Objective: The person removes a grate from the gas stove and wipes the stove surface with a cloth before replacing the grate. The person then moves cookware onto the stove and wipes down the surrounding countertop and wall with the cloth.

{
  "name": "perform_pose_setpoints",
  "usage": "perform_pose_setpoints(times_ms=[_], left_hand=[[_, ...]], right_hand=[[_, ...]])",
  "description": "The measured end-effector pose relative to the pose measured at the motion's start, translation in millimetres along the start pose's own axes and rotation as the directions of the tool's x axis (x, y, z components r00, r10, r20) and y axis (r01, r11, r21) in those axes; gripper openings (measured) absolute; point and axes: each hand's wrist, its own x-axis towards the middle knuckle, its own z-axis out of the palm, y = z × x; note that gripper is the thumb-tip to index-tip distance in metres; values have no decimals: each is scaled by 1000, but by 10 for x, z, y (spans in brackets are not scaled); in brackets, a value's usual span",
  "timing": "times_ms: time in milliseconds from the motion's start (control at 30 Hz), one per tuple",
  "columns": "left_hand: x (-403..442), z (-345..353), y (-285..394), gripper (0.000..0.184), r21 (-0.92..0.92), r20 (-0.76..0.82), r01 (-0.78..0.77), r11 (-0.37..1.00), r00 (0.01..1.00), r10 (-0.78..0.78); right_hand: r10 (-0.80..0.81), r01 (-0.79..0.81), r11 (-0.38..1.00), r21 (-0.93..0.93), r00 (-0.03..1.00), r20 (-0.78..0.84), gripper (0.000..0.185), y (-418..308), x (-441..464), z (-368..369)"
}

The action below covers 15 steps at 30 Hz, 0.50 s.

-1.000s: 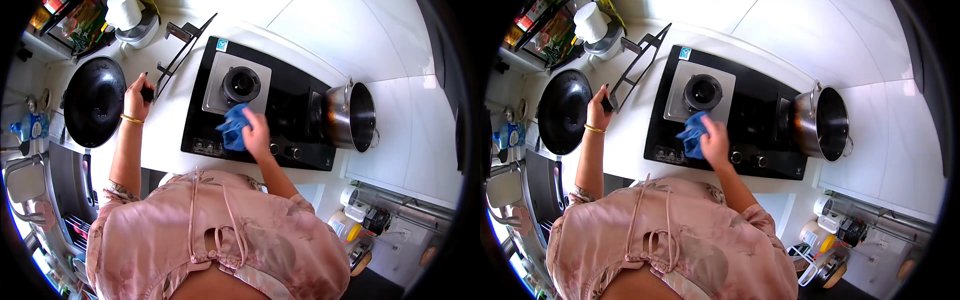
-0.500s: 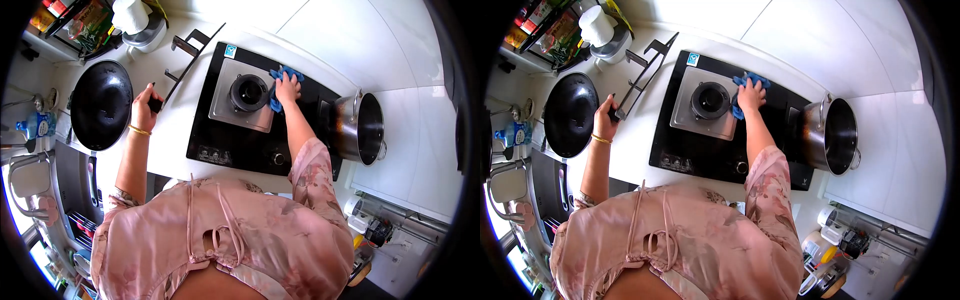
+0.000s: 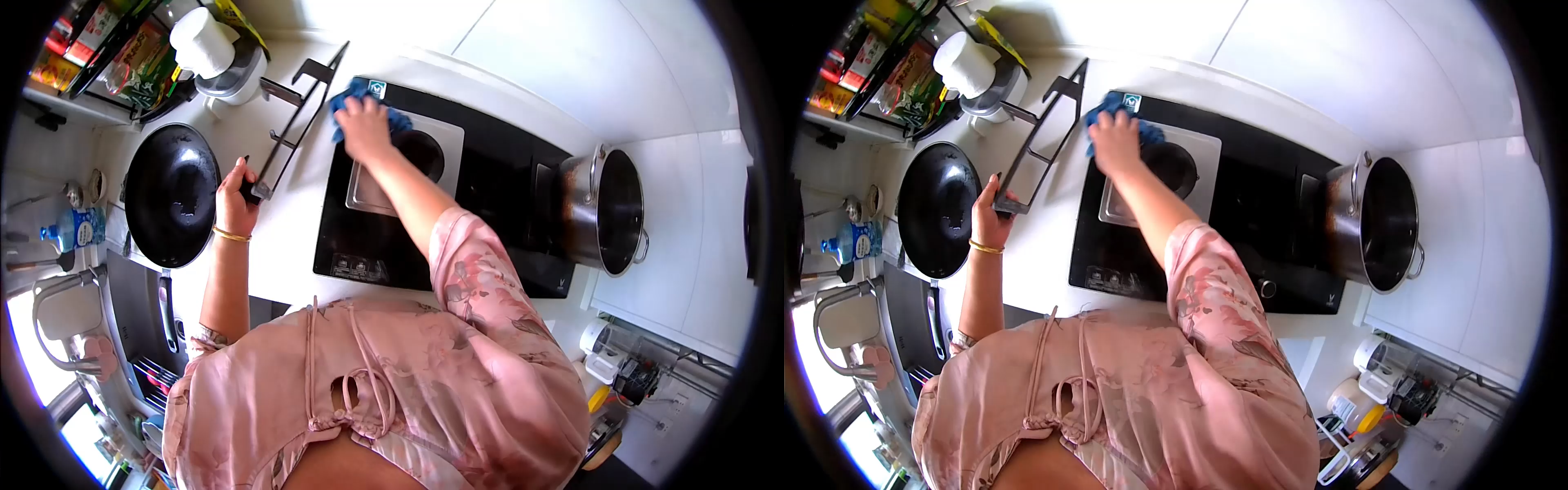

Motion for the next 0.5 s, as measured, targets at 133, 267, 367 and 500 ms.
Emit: perform_pose_setpoints(times_ms=[133, 267, 367, 500], left_hand=[[100, -33, -31, 22, -46, -8, 45, 998, 999, -46], [111, 0, -9, 19, -35, -8, 37, 999, 999, -37], [107, -12, 1, 19, -9, 28, 33, 999, 999, -32], [140, -46, -10, 19, -21, 34, 35, 999, 999, -34]], right_hand=[[-207, 209, 976, 69, 978, -35, 17, -511, -570, -1], [-311, 318, 922, 220, 948, -66, 16, -736, -1172, -94], [-323, 329, 888, 320, 944, -75, 17, -785, -1599, -276], [-9, -36, 705, 709, 998, 60, 29, -480, -1836, -729]])
